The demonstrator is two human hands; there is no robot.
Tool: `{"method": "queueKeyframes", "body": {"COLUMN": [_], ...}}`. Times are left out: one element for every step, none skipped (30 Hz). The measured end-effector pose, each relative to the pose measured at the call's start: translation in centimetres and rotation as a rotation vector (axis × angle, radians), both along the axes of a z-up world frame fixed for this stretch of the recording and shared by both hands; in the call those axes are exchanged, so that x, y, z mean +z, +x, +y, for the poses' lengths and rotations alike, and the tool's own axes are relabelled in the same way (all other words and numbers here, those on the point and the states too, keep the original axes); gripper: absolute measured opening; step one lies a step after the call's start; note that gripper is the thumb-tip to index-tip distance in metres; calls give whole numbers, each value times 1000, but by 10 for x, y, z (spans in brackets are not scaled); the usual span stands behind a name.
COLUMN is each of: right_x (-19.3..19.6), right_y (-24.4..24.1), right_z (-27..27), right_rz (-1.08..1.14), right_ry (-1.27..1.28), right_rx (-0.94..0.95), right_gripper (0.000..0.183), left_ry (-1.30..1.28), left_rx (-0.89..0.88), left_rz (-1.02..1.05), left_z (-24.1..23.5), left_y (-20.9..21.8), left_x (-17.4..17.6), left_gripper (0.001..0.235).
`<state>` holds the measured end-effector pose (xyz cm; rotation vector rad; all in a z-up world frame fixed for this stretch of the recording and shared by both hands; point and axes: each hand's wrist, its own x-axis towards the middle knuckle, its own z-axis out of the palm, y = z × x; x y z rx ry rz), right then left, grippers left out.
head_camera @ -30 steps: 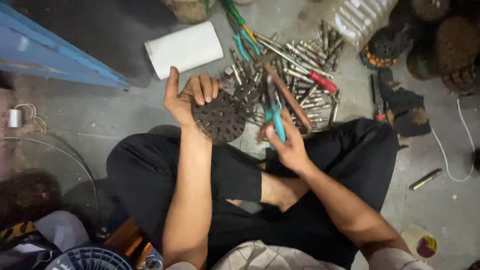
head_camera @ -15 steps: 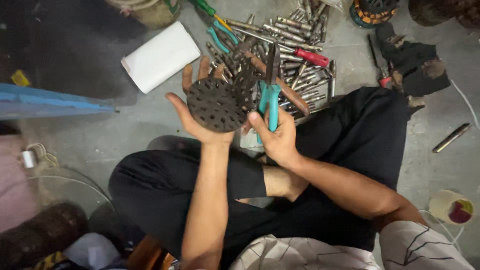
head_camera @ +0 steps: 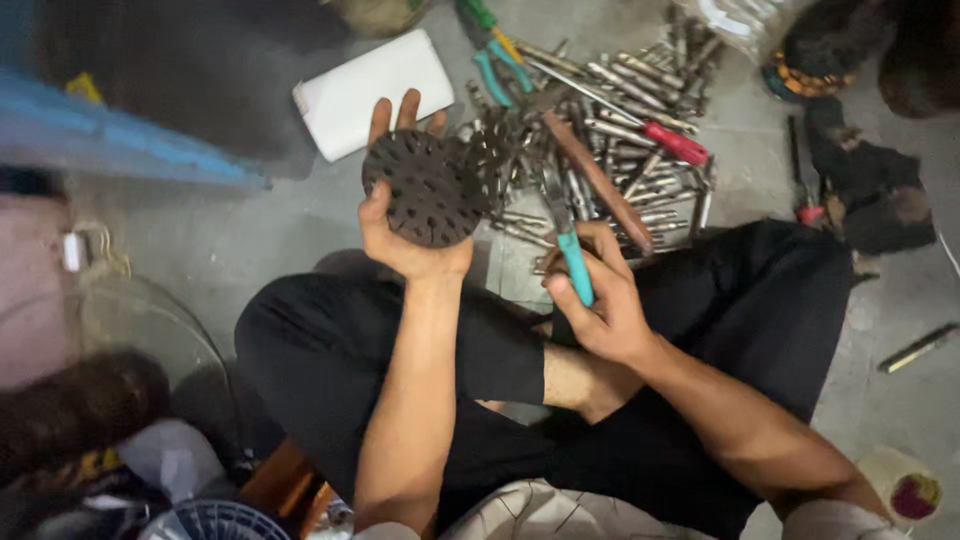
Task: The person uses a screwdriver, pliers, and a hammer to remove wires and components from a metal fan stator while sitting on the floor.
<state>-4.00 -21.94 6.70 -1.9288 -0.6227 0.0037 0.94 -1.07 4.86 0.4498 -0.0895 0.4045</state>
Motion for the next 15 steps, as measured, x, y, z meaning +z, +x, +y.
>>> {"method": "queueKeyframes", "body": {"right_x": [-2, -3, -4, -5, -5, -5, -5, -6, -7, -8, -10, -12, -14, -16, -17], "right_y": [-3, -6, -7, -9, -9, -9, -8, -8, -7, -7, -6, -6, -6, -5, -5], "right_z": [1, 2, 4, 8, 11, 15, 19, 21, 23, 24, 26, 27, 28, 28, 28], "right_rz": [27, 54, 82, 68, 53, 35, 25, 15, 6, 6, 5, 5, -34, -74, -113], "right_ry": [-13, -27, -41, -75, -109, -144, -176, -213, -249, -324, -398, -472, -496, -518, -539], "right_rx": [13, 26, 39, 63, 87, 100, 118, 128, 138, 123, 107, 92, 93, 92, 92], "right_gripper": [17, 17, 17, 19, 21, 24, 23, 22, 21, 23, 25, 28, 30, 33, 35], "left_ry": [15, 30, 7, -15, -37, -52, -67, -85, -94, -105, -116, -122, -128, -133, -132], "left_rx": [67, 134, 186, 231, 277, 298, 319, 331, 333, 334, 335, 333, 332, 329, 327], "left_rz": [26, 54, 82, 111, 140, 168, 195, 224, 246, 267, 289, 294, 299, 302, 311], "left_z": [7, 13, 18, 22, 26, 29, 32, 33, 34, 35, 35, 35, 34, 33, 33], "left_y": [1, 0, 0, 0, -1, -2, -3, -3, -3, -3, -4, -3, -3, -3, -3], "left_x": [-2, -4, -6, -8, -10, -12, -13, -15, -16, -17, -18, -19, -20, -20, -20], "left_gripper": [74, 74, 72, 69, 66, 64, 61, 59, 57, 56, 54, 53, 51, 50, 49]}}
